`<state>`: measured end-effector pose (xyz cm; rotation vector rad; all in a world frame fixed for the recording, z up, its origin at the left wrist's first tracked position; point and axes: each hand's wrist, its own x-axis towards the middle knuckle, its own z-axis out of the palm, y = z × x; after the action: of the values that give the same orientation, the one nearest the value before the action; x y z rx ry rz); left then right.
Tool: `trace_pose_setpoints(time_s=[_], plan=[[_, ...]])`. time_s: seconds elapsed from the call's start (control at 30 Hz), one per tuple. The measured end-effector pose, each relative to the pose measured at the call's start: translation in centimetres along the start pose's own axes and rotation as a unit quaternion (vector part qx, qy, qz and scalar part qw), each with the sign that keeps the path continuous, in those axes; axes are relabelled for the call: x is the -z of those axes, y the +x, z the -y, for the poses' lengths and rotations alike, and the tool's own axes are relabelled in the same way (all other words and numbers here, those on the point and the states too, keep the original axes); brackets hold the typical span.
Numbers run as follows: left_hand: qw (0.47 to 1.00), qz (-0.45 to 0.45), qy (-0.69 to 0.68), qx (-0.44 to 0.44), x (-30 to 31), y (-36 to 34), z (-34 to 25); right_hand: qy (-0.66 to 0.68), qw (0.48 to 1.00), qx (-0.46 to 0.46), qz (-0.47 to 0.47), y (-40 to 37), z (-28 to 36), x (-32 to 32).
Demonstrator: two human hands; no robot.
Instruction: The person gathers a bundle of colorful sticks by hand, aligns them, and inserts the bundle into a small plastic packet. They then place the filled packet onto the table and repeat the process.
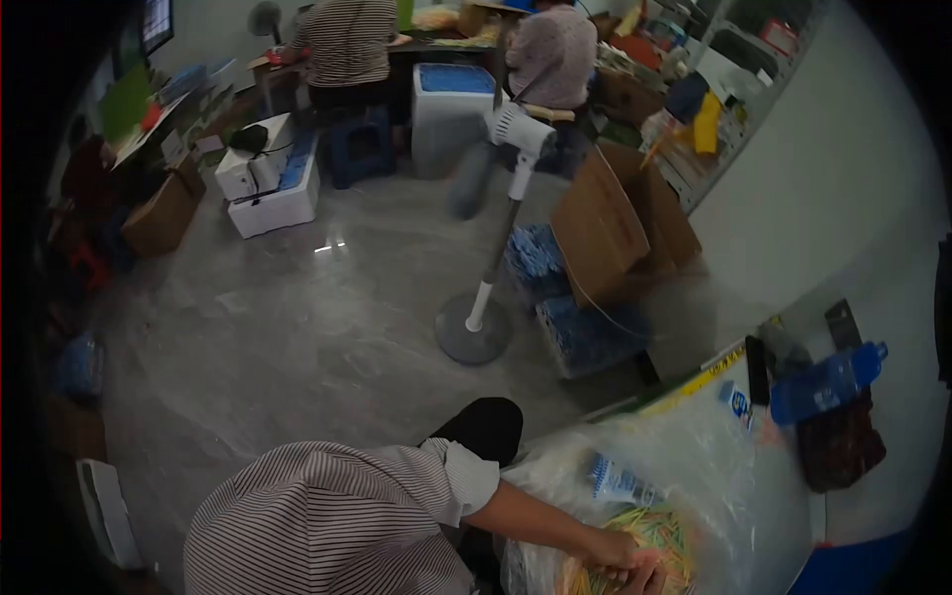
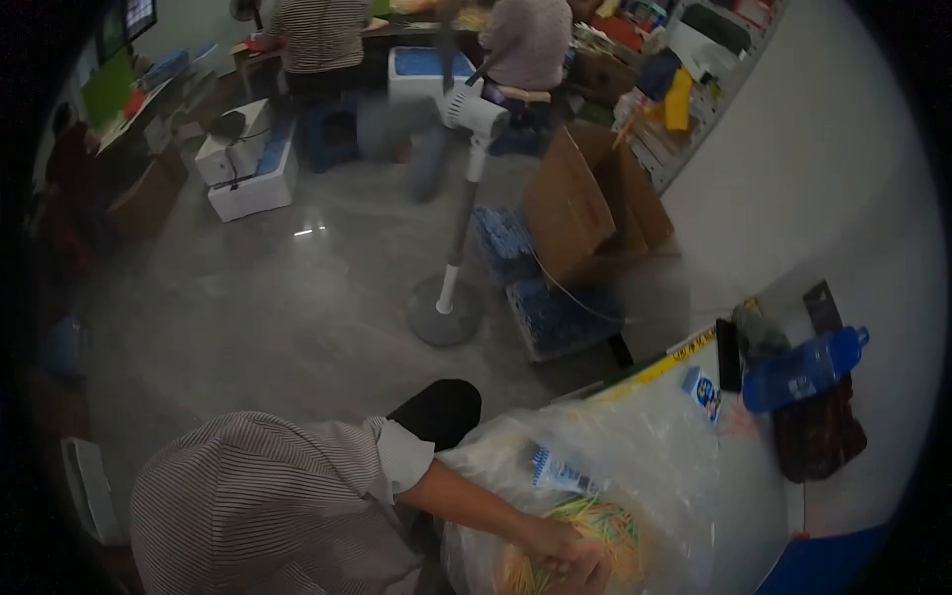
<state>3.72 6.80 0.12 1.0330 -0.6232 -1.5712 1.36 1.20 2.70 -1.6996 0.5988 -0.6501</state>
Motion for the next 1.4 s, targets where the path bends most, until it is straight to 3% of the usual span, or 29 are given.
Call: trace_pose_setpoints(time_s=[0.03,0.1,0.5,0.7,0.97,1.2,1.4], plan=[[1.000,-0.017,0.005,-0.012,0.3,1.3,1.6,0.006,1.000,0.019,0.014,0.8,0.4,-0.9],[0.988,0.068,0.002,-0.139,1.5,3.0,4.2,0.011,0.998,0.051,0.028,1.7,1.1,-2.4],[0.964,0.025,0.083,-0.253,2.5,3.5,2.8,-0.015,0.986,0.165,0.028,2.7,2.6,-4.3],[0.940,-0.078,0.118,-0.310,2.9,1.0,0.9,0.010,0.973,0.211,0.097,2.5,3.0,-9.9],[0.876,-0.249,0.146,-0.386,1.6,-20.7,-0.9,0.045,0.934,0.270,0.228,0.3,3.6,-18.7],[0.823,-0.329,0.186,-0.424,-0.4,-24.9,-1.0,0.061,0.906,0.320,0.270,-1.2,4.0,-22.5],[0.781,-0.378,0.214,-0.449,-4.0,-37.2,0.4,0.064,0.885,0.357,0.291,-2.1,3.7,-25.0]])
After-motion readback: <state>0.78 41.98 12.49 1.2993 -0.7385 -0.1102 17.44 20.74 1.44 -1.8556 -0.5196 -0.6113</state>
